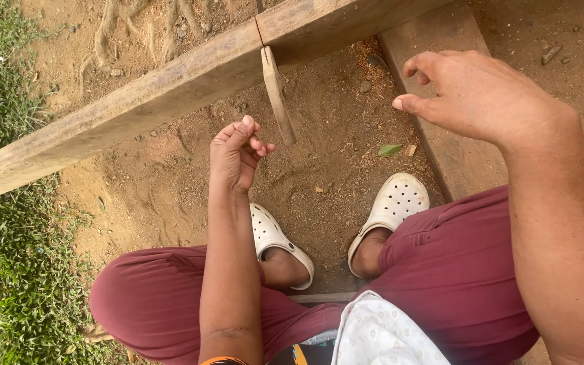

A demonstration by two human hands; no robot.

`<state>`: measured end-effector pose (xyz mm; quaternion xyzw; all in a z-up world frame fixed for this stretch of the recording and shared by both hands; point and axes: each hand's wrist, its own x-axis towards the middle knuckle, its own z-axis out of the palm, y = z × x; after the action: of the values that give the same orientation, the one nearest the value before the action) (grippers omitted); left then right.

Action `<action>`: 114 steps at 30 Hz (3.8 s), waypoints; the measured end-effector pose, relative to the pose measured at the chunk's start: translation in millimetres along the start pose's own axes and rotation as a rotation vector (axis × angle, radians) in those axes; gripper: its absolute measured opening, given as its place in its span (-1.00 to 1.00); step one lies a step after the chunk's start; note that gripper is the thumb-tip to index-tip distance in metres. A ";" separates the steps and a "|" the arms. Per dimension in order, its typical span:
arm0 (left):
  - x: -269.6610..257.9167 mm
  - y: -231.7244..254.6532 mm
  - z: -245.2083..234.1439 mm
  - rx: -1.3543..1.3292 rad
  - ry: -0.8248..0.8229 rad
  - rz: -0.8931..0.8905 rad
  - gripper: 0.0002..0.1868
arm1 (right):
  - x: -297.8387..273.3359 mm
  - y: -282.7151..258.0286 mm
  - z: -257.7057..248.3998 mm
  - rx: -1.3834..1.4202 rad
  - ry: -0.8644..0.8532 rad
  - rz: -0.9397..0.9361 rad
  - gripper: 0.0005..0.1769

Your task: Manually sawing through a wooden plank with a hand saw.

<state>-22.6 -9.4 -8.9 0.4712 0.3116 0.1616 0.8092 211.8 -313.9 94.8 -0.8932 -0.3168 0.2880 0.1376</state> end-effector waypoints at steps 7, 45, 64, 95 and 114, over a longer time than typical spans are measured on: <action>2.4 1.8 31.2 0.226 0.139 0.077 -0.87 | 2.9 7.8 2.8 0.031 0.018 -0.010 -0.33; -119.3 17.8 163.3 0.213 -0.487 0.041 -0.84 | 7.6 13.2 -11.9 0.750 -0.230 -0.161 -0.54; -148.4 19.6 178.0 0.500 -0.504 0.157 -0.88 | 16.2 26.1 -3.6 0.682 -0.180 -0.153 -0.55; 93.1 -56.5 79.9 0.524 0.378 -0.180 -0.66 | 11.3 16.7 -13.7 0.962 -0.128 -0.145 -0.43; -69.3 -91.2 64.6 0.585 0.297 -0.220 -0.74 | -3.1 0.0 -2.5 0.111 0.012 -0.046 -0.34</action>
<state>-35.4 -136.6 -39.9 0.6180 0.5082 0.0439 0.5982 211.4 -316.1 98.1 -0.8784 -0.3200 0.2965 0.1952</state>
